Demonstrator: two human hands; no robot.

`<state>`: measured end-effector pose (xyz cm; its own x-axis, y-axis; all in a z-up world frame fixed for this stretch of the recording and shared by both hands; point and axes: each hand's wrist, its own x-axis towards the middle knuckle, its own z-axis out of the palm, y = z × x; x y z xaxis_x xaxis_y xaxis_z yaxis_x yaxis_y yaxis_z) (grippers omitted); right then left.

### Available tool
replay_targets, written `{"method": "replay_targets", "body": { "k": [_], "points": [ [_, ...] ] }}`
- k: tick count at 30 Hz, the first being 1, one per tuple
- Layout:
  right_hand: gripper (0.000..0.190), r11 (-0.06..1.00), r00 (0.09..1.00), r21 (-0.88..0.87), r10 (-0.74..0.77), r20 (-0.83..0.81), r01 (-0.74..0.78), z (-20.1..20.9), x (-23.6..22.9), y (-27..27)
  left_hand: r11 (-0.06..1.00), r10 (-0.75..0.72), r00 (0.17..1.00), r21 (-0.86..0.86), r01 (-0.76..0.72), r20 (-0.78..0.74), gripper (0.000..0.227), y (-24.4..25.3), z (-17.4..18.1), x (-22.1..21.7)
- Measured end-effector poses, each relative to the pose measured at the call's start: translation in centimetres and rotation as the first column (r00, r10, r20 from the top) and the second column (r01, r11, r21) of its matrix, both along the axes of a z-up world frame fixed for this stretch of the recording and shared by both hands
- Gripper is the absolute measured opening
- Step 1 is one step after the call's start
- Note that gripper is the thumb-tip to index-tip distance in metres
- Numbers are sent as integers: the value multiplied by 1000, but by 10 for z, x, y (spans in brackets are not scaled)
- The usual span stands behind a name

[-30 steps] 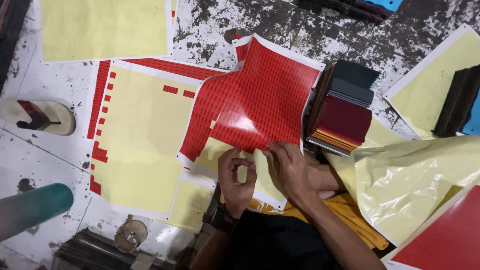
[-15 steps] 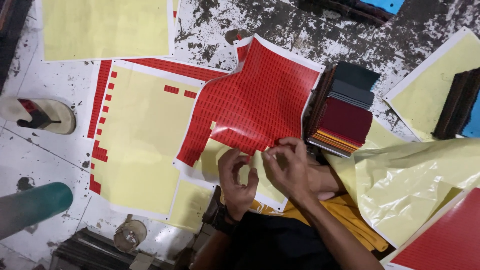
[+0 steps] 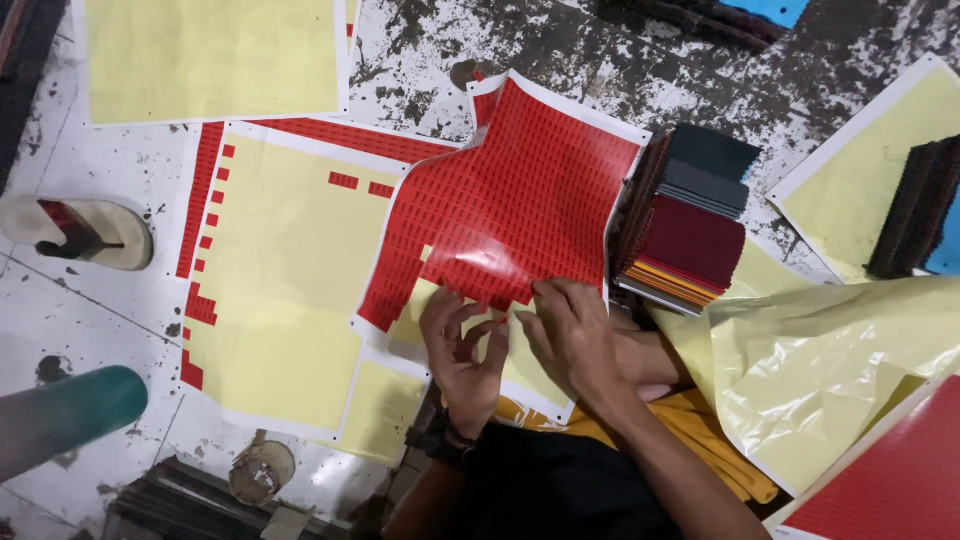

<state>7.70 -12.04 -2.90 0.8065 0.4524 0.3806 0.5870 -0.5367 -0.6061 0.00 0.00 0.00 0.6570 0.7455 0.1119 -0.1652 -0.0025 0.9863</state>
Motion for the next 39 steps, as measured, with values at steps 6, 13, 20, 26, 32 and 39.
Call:
{"method": "replay_targets", "body": {
  "k": [6,13,20,26,32,39],
  "points": [
    [24,1000,995,-24,-4,97,6,-19,0,-3,998,-3,1000,67,3,13,57,1,-5,-3],
    [20,986,966,-162,84,246,-45,-6,4,3,992,-25,1000,123,23,13,56,1,-10,-4],
    [19,982,924,-158,155,351,-104,-4,10,5,991,-29,1000,133,28,6,54,1,-14,-4],
    [12,989,905,-109,138,402,-102,-6,13,1,993,-31,1000,118,30,7,54,2,-15,-4],
    [6,958,973,265,46,225,-107,21,-7,2,999,27,998,-29,-25,60,51,-4,-21,-3],
    [14,866,967,432,204,152,-250,43,-53,7,832,255,966,-497,-246,-51,53,-19,67,30]
  ]
}}
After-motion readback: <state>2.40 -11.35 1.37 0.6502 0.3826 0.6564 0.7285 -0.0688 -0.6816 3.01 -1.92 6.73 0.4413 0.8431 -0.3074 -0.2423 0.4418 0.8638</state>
